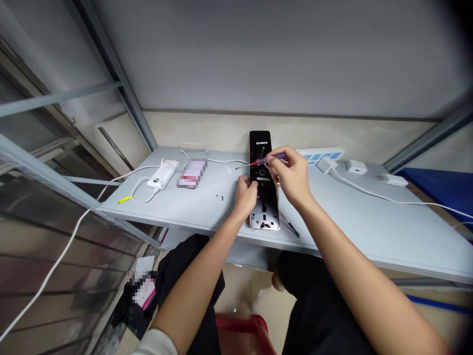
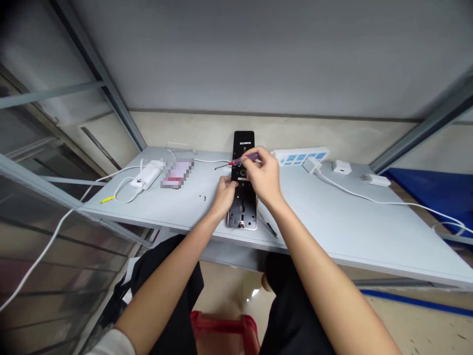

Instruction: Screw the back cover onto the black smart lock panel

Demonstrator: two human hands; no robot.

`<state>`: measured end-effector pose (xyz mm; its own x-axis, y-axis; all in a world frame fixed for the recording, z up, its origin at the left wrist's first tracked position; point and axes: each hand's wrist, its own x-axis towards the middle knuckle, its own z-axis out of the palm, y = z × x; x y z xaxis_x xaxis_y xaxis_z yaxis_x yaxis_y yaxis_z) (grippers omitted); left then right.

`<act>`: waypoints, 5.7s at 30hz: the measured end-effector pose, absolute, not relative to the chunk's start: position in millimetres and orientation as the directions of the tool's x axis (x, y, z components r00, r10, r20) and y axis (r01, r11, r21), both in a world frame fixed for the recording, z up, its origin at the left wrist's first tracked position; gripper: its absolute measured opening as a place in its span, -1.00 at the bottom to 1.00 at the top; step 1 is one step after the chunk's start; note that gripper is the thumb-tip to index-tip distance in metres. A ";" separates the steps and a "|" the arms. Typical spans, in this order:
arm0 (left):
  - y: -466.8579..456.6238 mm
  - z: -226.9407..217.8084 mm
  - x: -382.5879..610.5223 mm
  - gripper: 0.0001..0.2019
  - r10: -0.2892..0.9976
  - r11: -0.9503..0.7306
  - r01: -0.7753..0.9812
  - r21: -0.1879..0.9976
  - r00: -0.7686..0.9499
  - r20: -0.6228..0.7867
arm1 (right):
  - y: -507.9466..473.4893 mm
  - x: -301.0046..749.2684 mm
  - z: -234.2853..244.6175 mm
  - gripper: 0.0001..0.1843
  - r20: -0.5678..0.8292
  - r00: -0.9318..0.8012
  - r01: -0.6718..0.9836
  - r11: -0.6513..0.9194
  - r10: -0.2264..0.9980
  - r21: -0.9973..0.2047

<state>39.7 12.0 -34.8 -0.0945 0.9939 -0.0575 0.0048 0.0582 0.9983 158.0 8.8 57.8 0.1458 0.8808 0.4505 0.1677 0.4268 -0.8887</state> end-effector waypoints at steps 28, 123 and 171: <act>20.9 3.0 9.7 -0.77 0.948 -0.314 -0.066 0.947 0.030 0.316 | -5.9 200.8 37.5 -0.88 0.151 0.394 -0.230 0.256 0.907 -0.939; 23.0 -2.6 -2.2 -0.70 0.964 -0.057 -0.390 0.919 0.217 0.151 | -29.4 205.3 42.2 -0.67 0.292 0.260 -0.349 0.372 0.920 -0.860; 17.5 -26.1 4.3 -0.76 0.779 -0.614 0.506 0.606 0.266 0.568 | -32.3 197.1 42.8 -0.72 0.523 0.189 0.004 0.532 0.831 -0.847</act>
<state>4.3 17.5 -26.1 0.2658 0.7792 0.5676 0.5060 -0.6140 0.6059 197.1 -32.3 42.8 0.1891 0.8311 0.5230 0.0040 0.5320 -0.8468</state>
